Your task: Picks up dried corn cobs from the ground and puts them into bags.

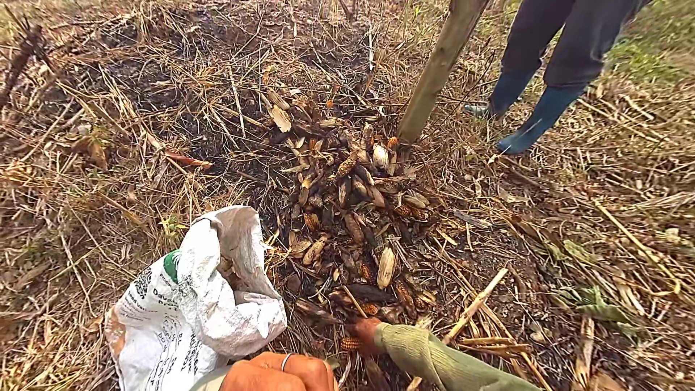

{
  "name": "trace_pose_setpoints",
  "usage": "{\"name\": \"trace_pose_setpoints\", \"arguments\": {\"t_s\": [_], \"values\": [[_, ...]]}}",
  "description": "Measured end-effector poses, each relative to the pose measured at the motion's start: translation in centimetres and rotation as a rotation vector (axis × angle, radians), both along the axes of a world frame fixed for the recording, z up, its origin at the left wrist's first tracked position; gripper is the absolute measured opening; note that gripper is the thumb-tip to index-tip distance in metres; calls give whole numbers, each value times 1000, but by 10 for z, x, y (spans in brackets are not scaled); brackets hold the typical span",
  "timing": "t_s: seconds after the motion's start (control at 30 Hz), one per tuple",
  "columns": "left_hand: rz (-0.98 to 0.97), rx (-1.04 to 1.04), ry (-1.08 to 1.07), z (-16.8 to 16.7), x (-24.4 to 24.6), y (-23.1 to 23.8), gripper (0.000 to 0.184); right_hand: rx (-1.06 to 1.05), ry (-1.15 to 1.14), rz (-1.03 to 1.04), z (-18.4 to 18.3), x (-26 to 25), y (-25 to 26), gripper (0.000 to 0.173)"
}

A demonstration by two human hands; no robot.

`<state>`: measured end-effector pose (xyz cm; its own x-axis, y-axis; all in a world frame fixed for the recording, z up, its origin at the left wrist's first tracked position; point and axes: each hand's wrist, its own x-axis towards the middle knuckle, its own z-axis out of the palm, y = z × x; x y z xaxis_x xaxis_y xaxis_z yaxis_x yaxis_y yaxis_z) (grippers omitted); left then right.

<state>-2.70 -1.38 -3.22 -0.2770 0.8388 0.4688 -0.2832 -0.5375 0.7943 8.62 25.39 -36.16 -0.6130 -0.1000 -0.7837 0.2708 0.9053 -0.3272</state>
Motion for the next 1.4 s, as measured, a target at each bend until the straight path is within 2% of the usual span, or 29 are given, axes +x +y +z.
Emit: {"name": "trace_pose_setpoints", "arguments": {"t_s": [0.2, 0.97, 1.07, 1.23, 1.4], "values": [[183, -55, -67, -15, -1, -1, 24, 7, -1, -4, 8, 0, -1, 58], [167, -149, -7, -11, -3, 8, 25, -10, 29, 4, -15, 1, 4, 55], [167, -156, 1, -11, -4, 9, 25, -10, 2, 1, -4, -1, 2, 56], [17, -11, 69, -10, 9, 26, 28, -13, 18, -1, -4, 1, 3, 56], [11, -18, 89, -9, 10, 28, 29, -3, 28, 3, -8, 1, 3, 53]]}}
